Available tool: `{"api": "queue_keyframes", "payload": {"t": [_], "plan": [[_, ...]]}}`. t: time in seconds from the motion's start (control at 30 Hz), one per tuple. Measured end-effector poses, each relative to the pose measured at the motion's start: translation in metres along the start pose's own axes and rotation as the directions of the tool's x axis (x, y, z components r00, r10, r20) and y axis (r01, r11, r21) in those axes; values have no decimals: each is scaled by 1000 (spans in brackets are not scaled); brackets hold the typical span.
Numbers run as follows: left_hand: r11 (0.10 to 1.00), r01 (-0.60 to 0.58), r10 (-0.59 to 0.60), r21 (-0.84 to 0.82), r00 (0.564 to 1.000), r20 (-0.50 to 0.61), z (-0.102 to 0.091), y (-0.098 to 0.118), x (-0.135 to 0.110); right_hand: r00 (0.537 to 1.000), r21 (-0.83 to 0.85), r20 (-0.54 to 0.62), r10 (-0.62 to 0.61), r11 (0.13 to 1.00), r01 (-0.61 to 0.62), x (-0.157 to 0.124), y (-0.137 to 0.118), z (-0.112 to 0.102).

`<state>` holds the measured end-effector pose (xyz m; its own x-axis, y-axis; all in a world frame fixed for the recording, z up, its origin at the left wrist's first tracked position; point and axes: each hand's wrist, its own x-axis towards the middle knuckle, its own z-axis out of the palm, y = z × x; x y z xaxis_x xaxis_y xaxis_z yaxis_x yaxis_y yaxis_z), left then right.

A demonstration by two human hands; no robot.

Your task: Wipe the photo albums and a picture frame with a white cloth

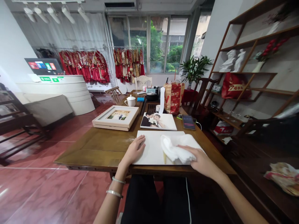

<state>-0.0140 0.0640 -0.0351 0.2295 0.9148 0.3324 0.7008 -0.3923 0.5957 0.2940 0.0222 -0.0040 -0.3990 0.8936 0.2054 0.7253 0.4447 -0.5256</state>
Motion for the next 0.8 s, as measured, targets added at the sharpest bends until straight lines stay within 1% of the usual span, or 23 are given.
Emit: {"api": "queue_keyframes", "payload": {"t": [0.07, 0.13, 0.23, 0.3, 0.33, 0.4, 0.5, 0.6, 0.67, 0.73, 0.8], "plan": [[1000, -2, 2, 0, 1000, 3, 0, 0, 0, 999, -73, -33, -34, 997, 32, 24, 13, 1], [1000, -1, 1, 5, 1000, 5, 0, 0, 0, 998, -160, -64, -11, 987, 0, 48, 21, 2], [1000, 0, 0, 14, 1000, 8, 0, -1, 1, 994, -233, -98, 57, 969, -79, 75, 23, 5], [1000, 3, -3, 17, 1000, 13, 0, 0, 1, 992, -244, -103, 69, 965, -93, 82, 19, 9], [1000, 5, -5, 17, 1000, 16, 0, 0, 1, 993, -248, -96, 68, 964, -90, 81, 15, 12], [1000, 11, -12, 18, 1000, 18, -1, 2, 1, 997, -249, -64, 46, 967, -60, 69, 6, 17], [1000, 14, -14, 18, 1000, 9, -1, 4, 0, 1000, -217, -14, -26, 976, 23, 31, -13, 22], [1000, 16, -16, 19, 1000, 2, 0, 5, 0, 995, -175, 17, -101, 979, 102, -13, -29, 21], [1000, 17, -17, 25, 1000, 4, 0, 5, 0, 991, -142, 35, -131, 981, 134, -32, -34, 18], [999, 13, -13, 32, 1000, 5, 0, 5, 0, 990, -101, 42, -138, 985, 141, -35, -33, 15], [999, 8, -8, 34, 1000, 3, 0, 4, 0, 994, -72, 30, -107, 991, 109, -24, -25, 13]]}}
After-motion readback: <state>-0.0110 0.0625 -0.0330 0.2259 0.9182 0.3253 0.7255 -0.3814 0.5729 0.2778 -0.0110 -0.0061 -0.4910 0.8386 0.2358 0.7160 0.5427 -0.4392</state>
